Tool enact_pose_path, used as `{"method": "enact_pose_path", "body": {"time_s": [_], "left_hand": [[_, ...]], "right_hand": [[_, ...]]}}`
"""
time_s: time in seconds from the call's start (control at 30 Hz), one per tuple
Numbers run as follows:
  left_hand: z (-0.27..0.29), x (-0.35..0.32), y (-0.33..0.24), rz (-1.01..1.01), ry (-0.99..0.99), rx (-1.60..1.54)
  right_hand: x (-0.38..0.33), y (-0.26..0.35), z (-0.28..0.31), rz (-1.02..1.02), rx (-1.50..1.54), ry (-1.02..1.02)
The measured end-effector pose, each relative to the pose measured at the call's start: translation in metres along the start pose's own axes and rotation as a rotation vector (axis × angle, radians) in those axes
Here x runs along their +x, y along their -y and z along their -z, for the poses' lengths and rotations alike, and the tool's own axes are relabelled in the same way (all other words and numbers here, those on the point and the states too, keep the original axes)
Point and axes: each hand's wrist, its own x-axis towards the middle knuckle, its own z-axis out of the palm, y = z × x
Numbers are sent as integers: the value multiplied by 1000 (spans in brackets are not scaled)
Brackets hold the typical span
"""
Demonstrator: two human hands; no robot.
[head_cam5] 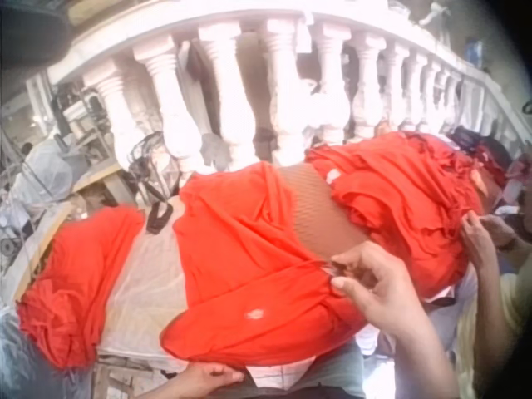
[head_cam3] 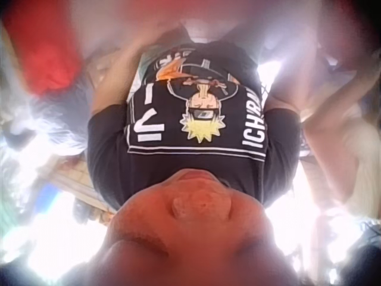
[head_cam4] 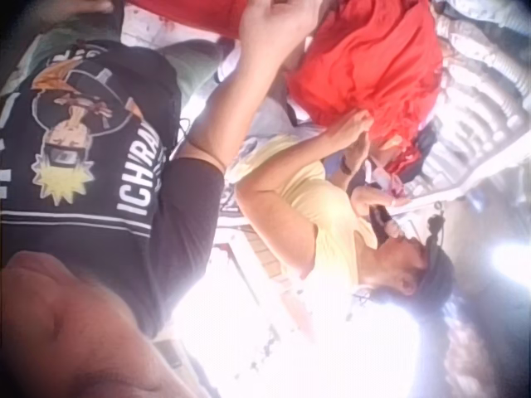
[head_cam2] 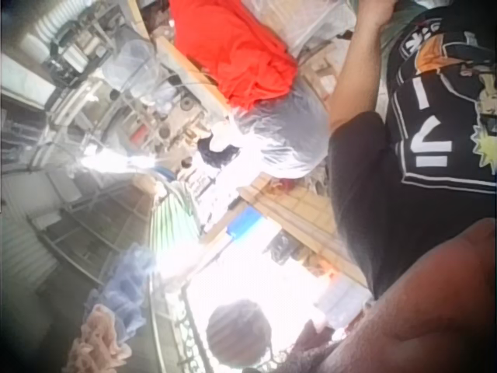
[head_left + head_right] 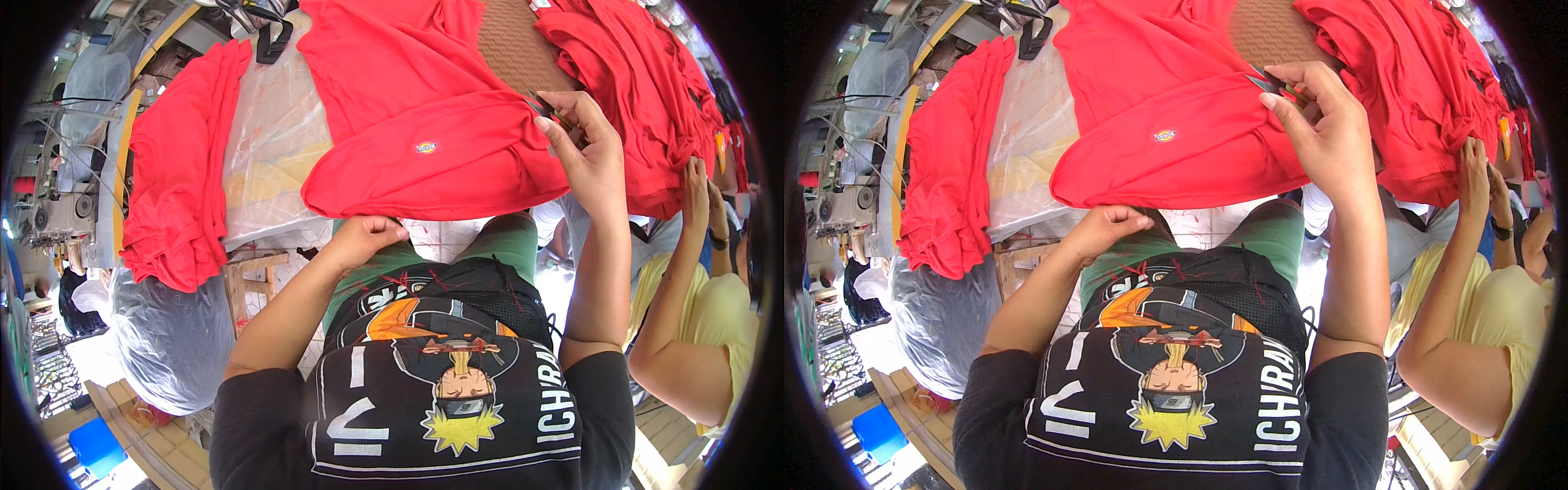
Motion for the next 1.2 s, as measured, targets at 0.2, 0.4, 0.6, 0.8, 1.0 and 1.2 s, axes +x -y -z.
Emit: {"method": "enact_pose_path", "body": {"time_s": [0.2, 0.4, 0.6, 0.8, 1.0, 1.2], "left_hand": [[14, -41, -27, -40, -82, 1000], [40, -52, -103, -353, -323, 332], [8, -29, -85, -682, -474, 930], [9, -12, -41, -890, -573, 1000], [18, -72, -93, -85, 101, 1105], [32, -78, -105, -641, -103, 1044]], "right_hand": [[2, -4, 6, -51, 45, -29], [2, -1, 10, -37, 50, -70], [-2, 7, 17, -116, 24, -46], [3, 5, 10, -63, 46, -62], [6, 5, 2, -34, 44, -39], [3, 9, 12, -58, 71, -72]]}}
